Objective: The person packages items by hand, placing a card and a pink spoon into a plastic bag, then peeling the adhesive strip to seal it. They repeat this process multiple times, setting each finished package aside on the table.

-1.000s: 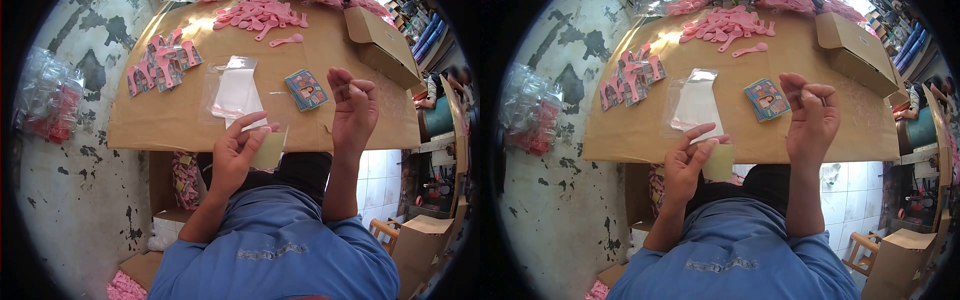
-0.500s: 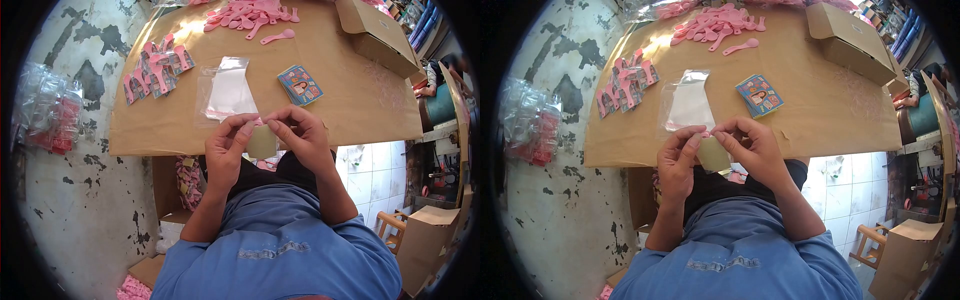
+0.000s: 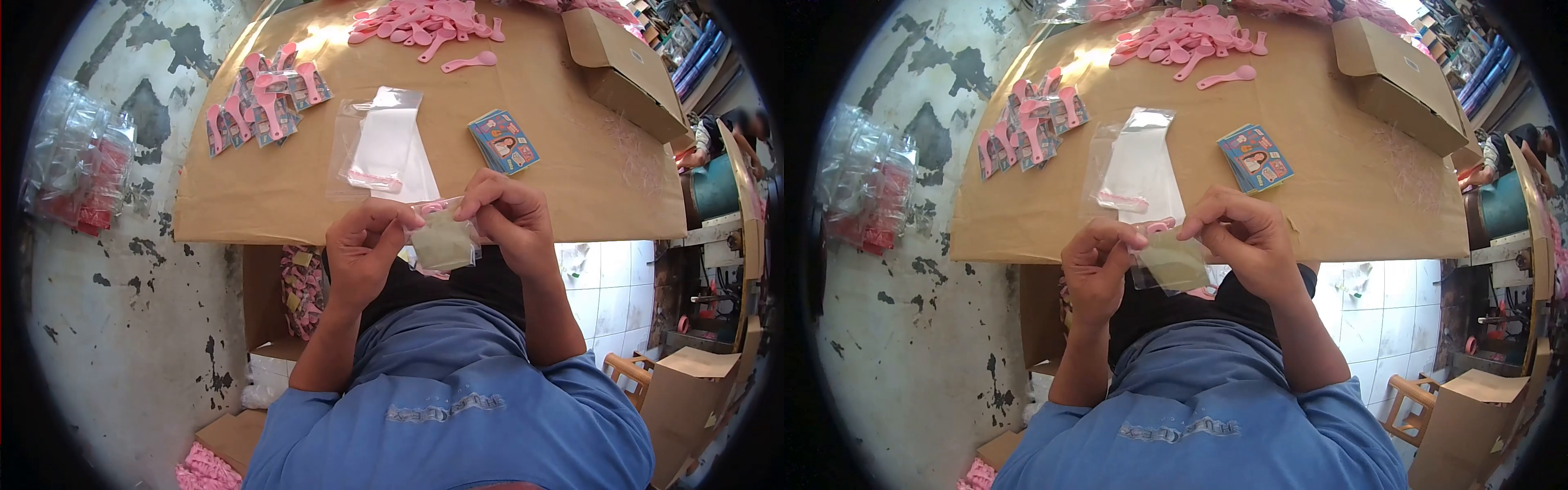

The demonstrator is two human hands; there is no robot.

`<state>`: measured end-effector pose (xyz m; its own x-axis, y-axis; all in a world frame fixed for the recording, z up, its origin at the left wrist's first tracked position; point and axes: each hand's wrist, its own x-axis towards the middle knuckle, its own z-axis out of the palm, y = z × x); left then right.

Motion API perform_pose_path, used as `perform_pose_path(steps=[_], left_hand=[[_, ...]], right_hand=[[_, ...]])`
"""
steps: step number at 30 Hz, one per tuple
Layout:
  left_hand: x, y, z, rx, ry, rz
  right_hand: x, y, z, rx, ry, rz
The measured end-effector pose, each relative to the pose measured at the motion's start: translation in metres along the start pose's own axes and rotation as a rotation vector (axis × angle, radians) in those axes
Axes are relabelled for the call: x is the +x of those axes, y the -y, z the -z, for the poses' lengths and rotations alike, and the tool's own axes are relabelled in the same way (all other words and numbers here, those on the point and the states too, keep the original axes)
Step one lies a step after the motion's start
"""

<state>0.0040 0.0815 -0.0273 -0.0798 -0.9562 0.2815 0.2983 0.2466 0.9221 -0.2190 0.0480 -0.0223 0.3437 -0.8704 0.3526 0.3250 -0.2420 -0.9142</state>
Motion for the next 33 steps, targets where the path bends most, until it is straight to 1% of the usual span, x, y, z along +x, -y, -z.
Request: perform_pose_path(steps=[4,7,10,13,16,17,20,23,25,27,29,32,33], left_hand=[[0.0,-0.001,0.001,-0.059,0.009,-0.01],[0.002,-0.003,-0.001,-0.15,0.038,-0.039],[-0.002,0.004,0.001,-0.01,-0.004,0.048],[0.002,-0.004,-0.017,-0.059,-0.009,0.004],[0.001,-0.014,-0.016,0.016,0.062,0.153],[0.0,-0.007,-0.011,0.058,0.089,0.157],[-0.002,-0.003,-0.007,0.108,0.116,0.054],[0.006,-0.016,0.001,0.197,0.064,-0.217],[0.024,-0.032,0.014,0.329,0.012,-0.438],[0.039,-0.042,0.047,0.599,-0.143,-0.599],[0.078,-0.056,0.083,0.859,-0.07,-0.831],[0.097,-0.052,0.121,1.008,-0.29,-0.349],[0.096,-0.047,0.129,1.071,-0.301,-0.381]], right_hand=[[0.003,0.005,0.003,-0.119,0.049,0.063],[0.001,0.012,-0.001,-0.025,0.001,-0.06],[-0.001,0.01,-0.004,-0.213,0.02,-0.071],[-0.003,0.003,-0.009,-0.072,-0.076,-0.048],[-0.001,0.007,-0.013,-0.015,-0.086,0.016],[-0.001,0.006,-0.013,0.001,-0.084,0.055],[-0.001,0.007,-0.015,-0.005,-0.124,0.116],[-0.002,0.015,-0.013,-0.485,-0.12,0.046],[-0.003,0.012,-0.01,-0.541,-0.134,0.024],[-0.006,0.008,-0.005,-0.554,-0.161,0.011],[-0.008,0.004,-0.001,-0.521,-0.197,0.017],[-0.009,0.003,0.003,-0.515,-0.263,0.025],[-0.008,0.005,0.006,-0.556,-0.289,0.039]])
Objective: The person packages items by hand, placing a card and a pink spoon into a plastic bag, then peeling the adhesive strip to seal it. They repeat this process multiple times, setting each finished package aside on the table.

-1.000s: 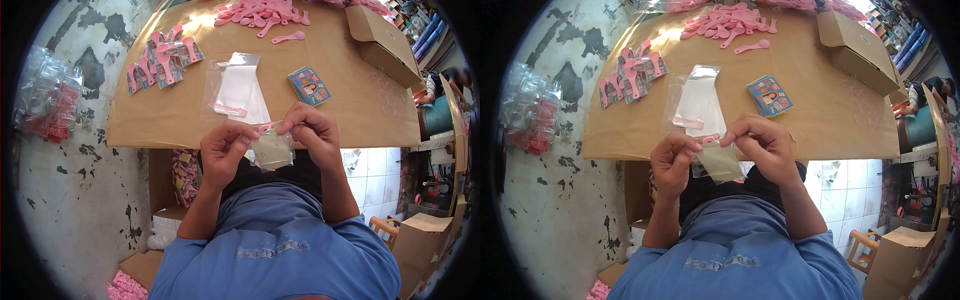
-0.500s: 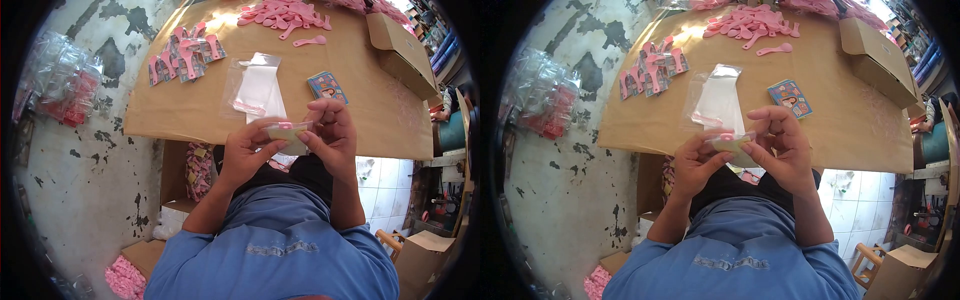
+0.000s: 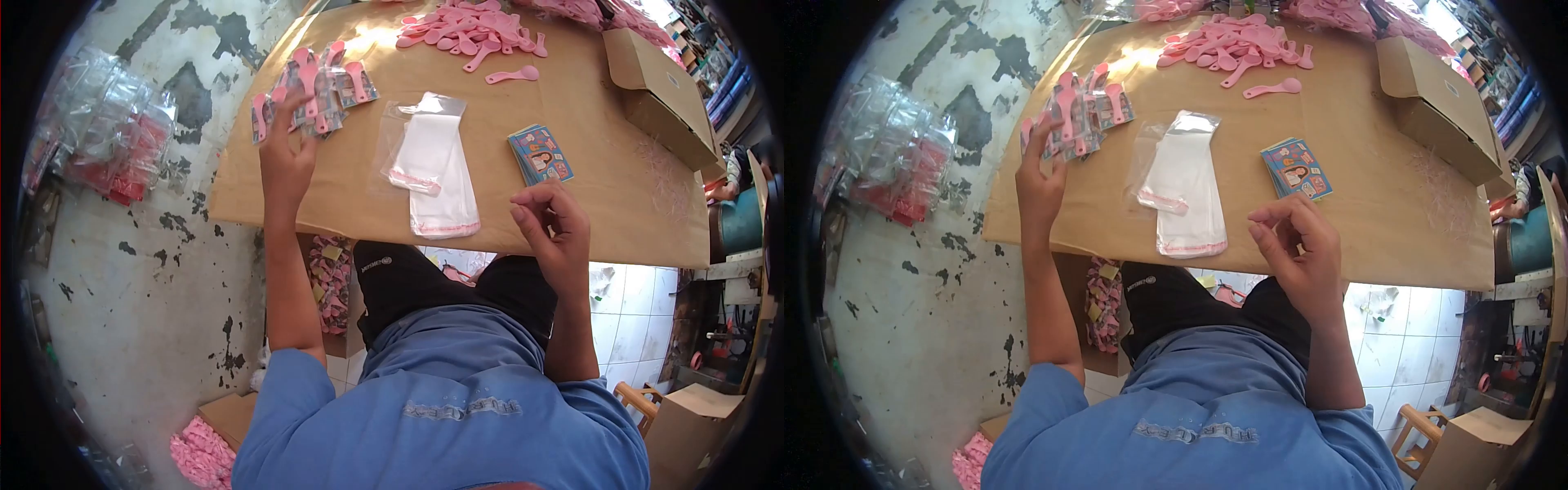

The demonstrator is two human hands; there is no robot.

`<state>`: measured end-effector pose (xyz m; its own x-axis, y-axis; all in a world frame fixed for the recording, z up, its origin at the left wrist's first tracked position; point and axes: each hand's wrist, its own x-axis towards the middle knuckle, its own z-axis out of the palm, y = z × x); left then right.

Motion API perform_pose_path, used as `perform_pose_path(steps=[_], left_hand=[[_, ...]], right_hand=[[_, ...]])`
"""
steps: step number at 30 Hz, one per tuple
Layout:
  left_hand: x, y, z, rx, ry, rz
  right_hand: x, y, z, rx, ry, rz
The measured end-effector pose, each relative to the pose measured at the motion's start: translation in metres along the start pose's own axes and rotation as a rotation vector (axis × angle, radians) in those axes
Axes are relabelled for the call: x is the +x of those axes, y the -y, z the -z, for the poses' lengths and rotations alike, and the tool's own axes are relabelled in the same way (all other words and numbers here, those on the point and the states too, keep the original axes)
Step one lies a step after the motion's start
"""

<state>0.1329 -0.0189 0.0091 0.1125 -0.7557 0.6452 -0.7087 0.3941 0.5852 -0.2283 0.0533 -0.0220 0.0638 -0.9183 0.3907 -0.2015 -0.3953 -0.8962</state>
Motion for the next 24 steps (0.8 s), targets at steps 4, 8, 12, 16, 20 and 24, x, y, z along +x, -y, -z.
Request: perform_pose_path(steps=[4,8,12,16,20,24], left_hand=[[-0.023,0.002,-0.016,0.031,0.081,0.031],[-0.031,-0.016,-0.052,-0.021,0.281,0.219],[-0.021,-0.029,-0.07,-0.024,0.401,0.371],[-0.013,-0.023,-0.079,-0.001,0.488,0.385],[-0.009,-0.018,-0.076,-0.148,0.54,0.524],[-0.01,-0.002,-0.077,-0.148,0.512,0.5]], right_hand=[[0.004,-0.003,0.017,-0.174,-0.165,-0.005],[0.029,-0.007,0.028,-0.458,-0.268,-0.03],[0.044,-0.033,0.029,-0.651,-0.29,-0.105],[0.047,-0.045,0.028,-0.541,-0.239,-0.229],[0.046,-0.057,0.032,-0.293,-0.302,-0.214],[0.045,-0.054,0.038,-0.228,-0.318,-0.305]])
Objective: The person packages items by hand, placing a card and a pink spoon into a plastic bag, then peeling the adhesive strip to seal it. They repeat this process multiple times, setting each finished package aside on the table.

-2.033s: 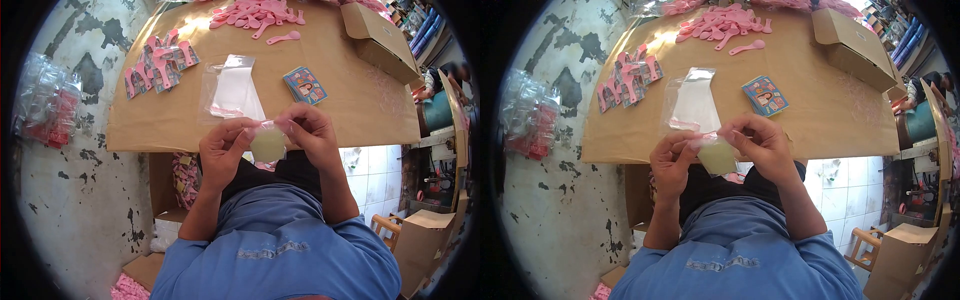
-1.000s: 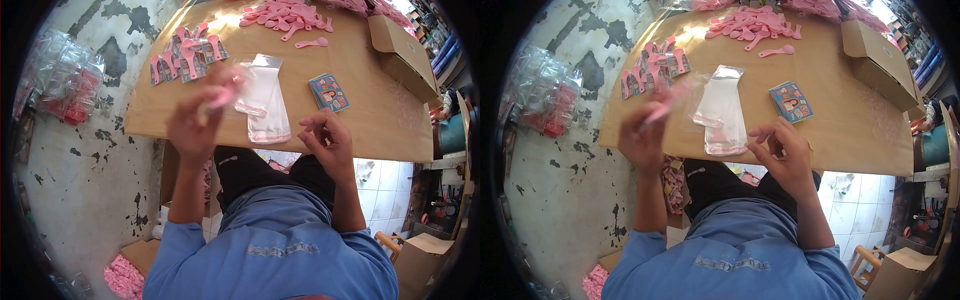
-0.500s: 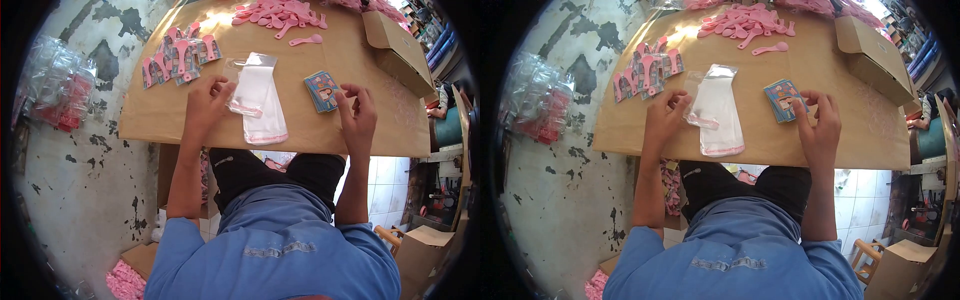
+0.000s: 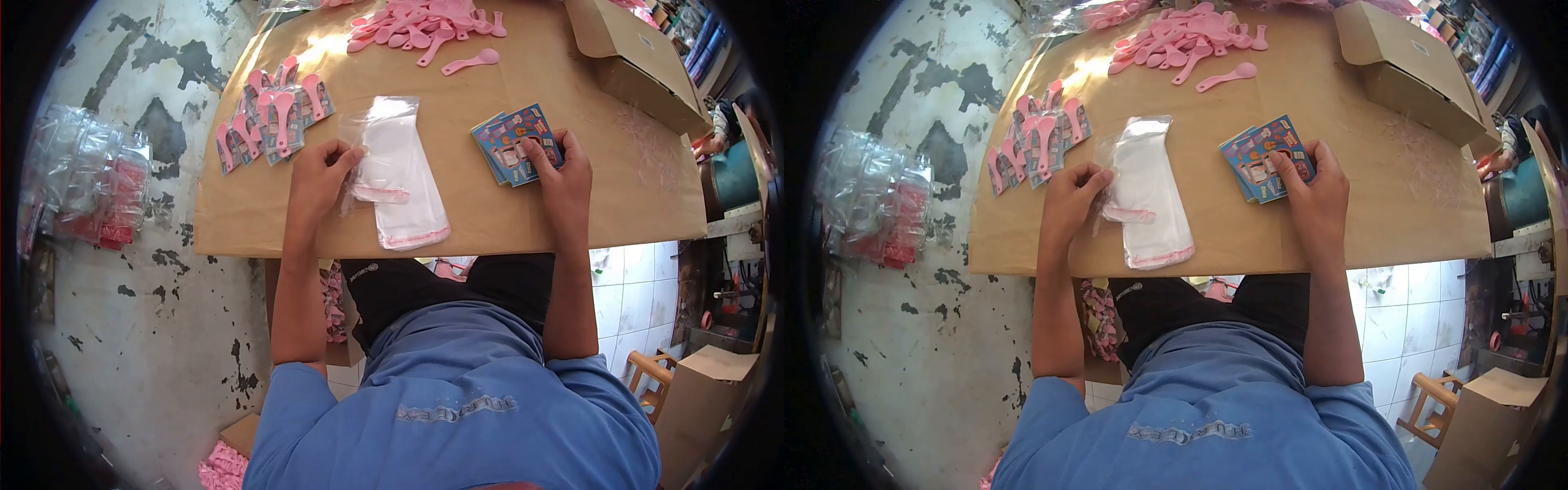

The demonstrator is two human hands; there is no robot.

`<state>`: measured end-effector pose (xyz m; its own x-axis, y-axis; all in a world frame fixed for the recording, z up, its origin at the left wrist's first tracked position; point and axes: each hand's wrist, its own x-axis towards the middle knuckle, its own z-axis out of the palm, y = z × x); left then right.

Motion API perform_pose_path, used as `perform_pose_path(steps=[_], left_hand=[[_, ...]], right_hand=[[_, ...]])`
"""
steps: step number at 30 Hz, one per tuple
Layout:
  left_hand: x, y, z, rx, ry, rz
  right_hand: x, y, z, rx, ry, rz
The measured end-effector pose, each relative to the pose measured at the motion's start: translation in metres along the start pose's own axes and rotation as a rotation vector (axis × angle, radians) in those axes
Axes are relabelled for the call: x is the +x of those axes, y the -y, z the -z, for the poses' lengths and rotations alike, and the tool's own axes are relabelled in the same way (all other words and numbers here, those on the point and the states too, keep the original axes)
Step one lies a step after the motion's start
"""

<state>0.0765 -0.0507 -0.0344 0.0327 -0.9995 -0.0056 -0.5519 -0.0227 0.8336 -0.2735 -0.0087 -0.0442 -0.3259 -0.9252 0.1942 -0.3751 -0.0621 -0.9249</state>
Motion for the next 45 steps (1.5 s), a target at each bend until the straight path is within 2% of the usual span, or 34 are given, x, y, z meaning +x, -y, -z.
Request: perform_pose_path(steps=[3,6,8,9,12,15,17,18,21,24,27,31,34,40,43,45], left_hand=[[-0.008,-0.006,0.003,-0.005,-0.078,-0.003],[-0.013,-0.005,0.008,-0.004,-0.233,-0.09],[-0.015,0.002,0.011,-0.103,-0.305,-0.144],[-0.016,0.004,0.012,-0.267,-0.271,-0.144],[-0.023,0.004,0.01,-0.716,-0.139,-0.105],[-0.042,-0.017,0.003,-1.005,-0.003,-0.012],[-0.052,-0.027,-0.005,-1.106,0.033,0.032],[-0.054,-0.026,-0.011,-1.118,0.031,0.018],[-0.058,-0.029,-0.025,-1.139,0.028,-0.017],[-0.065,-0.04,-0.037,-1.152,0.025,-0.016],[-0.069,-0.047,-0.047,-1.187,0.031,0.005],[-0.071,-0.048,-0.052,-1.181,0.029,0.02],[-0.071,-0.048,-0.057,-1.159,0.009,0.017],[-0.073,-0.052,-0.068,-1.13,0.004,0.025],[-0.073,-0.055,-0.073,-1.158,0.021,-0.012],[-0.074,-0.055,-0.075,-1.154,0.047,-0.038]], right_hand=[[0.002,-0.009,0.0,-0.08,-0.043,0.061],[0.003,-0.012,-0.004,-0.075,-0.203,0.262],[-0.001,-0.005,-0.004,0.071,-0.248,0.169],[-0.003,-0.002,-0.004,0.143,-0.27,0.123],[-0.006,-0.006,-0.002,0.254,-0.314,0.246],[-0.024,0.007,-0.002,0.408,-0.108,0.196],[-0.044,0.027,-0.004,0.471,0.12,0.048],[-0.054,0.035,-0.008,0.499,0.23,-0.03],[-0.073,0.049,-0.027,0.489,0.318,-0.051],[-0.074,0.049,-0.033,0.538,0.497,-0.123],[-0.075,0.056,-0.04,0.609,0.509,-0.179],[-0.079,0.055,-0.052,0.798,0.311,-0.123],[-0.079,0.048,-0.05,0.727,0.369,-0.098],[-0.078,0.042,-0.046,0.606,0.326,-0.081],[-0.076,0.046,-0.038,0.546,0.387,-0.09],[-0.072,0.042,-0.033,0.507,0.508,-0.107]])
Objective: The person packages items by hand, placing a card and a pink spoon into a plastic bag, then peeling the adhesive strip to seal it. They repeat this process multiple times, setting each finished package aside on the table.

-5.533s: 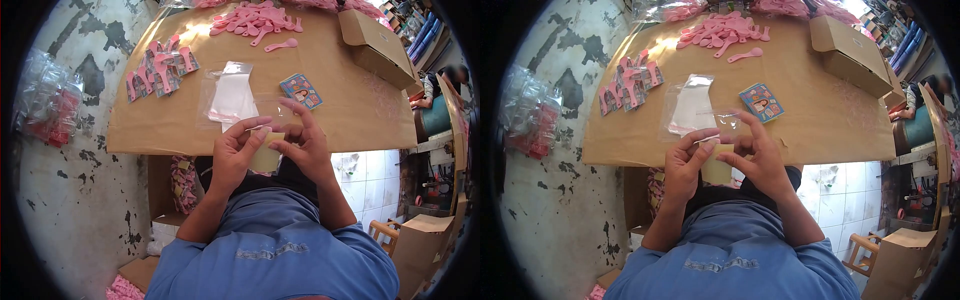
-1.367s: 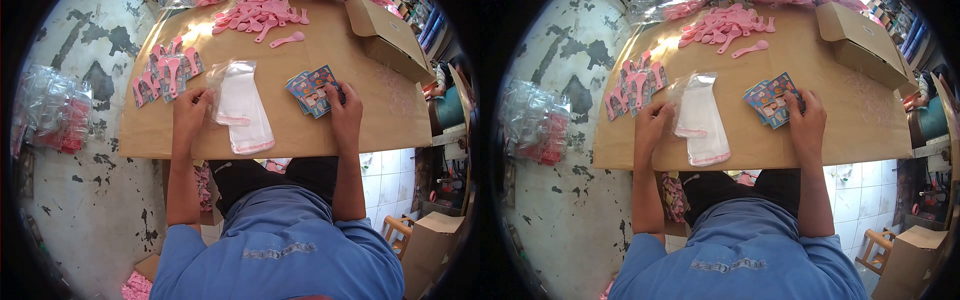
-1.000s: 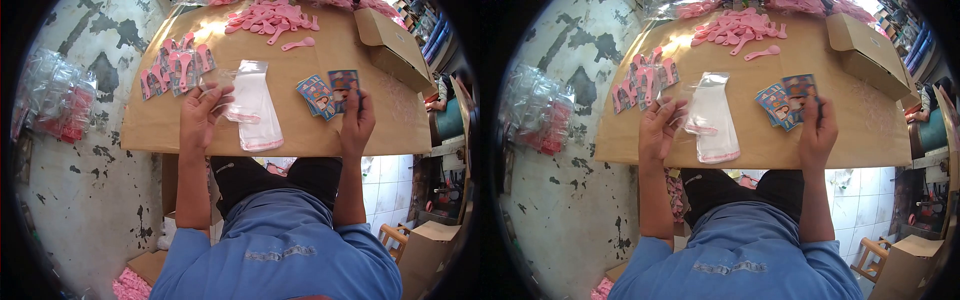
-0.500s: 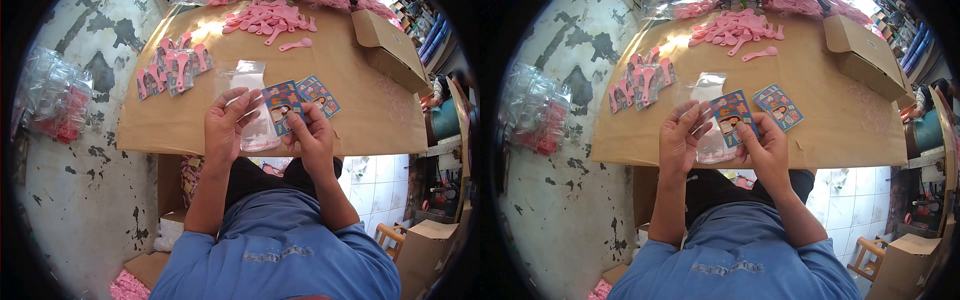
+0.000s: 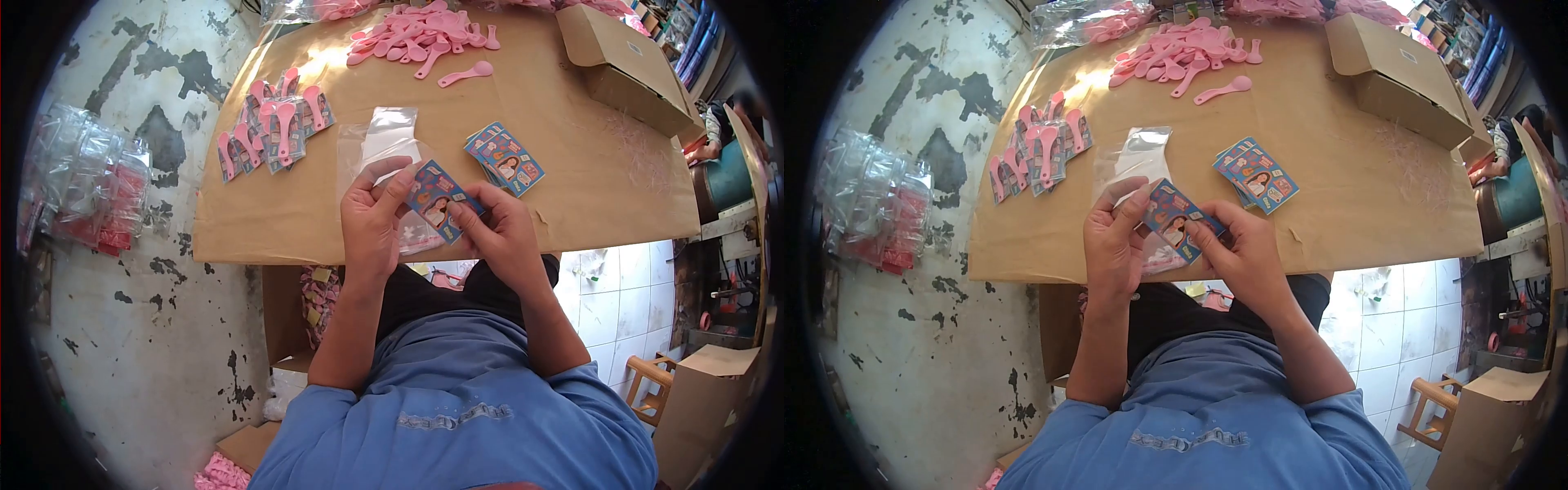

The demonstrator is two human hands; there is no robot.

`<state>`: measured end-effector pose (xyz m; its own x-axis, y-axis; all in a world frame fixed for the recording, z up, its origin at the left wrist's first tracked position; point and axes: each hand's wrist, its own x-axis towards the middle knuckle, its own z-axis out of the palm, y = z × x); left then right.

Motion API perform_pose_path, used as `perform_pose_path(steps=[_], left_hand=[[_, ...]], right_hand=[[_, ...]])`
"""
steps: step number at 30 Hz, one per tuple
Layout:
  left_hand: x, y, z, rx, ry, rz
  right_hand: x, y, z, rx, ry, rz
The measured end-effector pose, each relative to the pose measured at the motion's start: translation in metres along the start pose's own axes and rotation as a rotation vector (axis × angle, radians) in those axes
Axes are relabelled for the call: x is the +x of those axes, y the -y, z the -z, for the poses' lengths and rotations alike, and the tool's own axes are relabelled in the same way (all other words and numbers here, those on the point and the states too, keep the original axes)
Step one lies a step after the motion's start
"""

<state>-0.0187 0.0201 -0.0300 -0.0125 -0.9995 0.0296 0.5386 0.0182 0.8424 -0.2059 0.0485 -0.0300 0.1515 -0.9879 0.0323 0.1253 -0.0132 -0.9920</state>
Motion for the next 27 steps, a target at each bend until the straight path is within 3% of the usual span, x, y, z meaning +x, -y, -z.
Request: perform_pose_path(steps=[4,7,19,27], left_hand=[[-0.003,0.002,-0.004,0.034,0.042,0.0],[-0.006,0.0,-0.007,0.022,0.031,-0.026],[-0.025,0.012,-0.018,0.087,0.054,-0.063],[-0.021,0.004,-0.027,-0.057,0.105,-0.146]], right_hand=[[-0.001,0.012,0.01,0.114,0.074,-0.131],[0.001,0.001,0.009,0.225,-0.068,0.003],[0.006,-0.015,-0.017,0.226,-0.162,0.196],[-0.003,-0.009,-0.026,0.356,-0.061,0.116]])
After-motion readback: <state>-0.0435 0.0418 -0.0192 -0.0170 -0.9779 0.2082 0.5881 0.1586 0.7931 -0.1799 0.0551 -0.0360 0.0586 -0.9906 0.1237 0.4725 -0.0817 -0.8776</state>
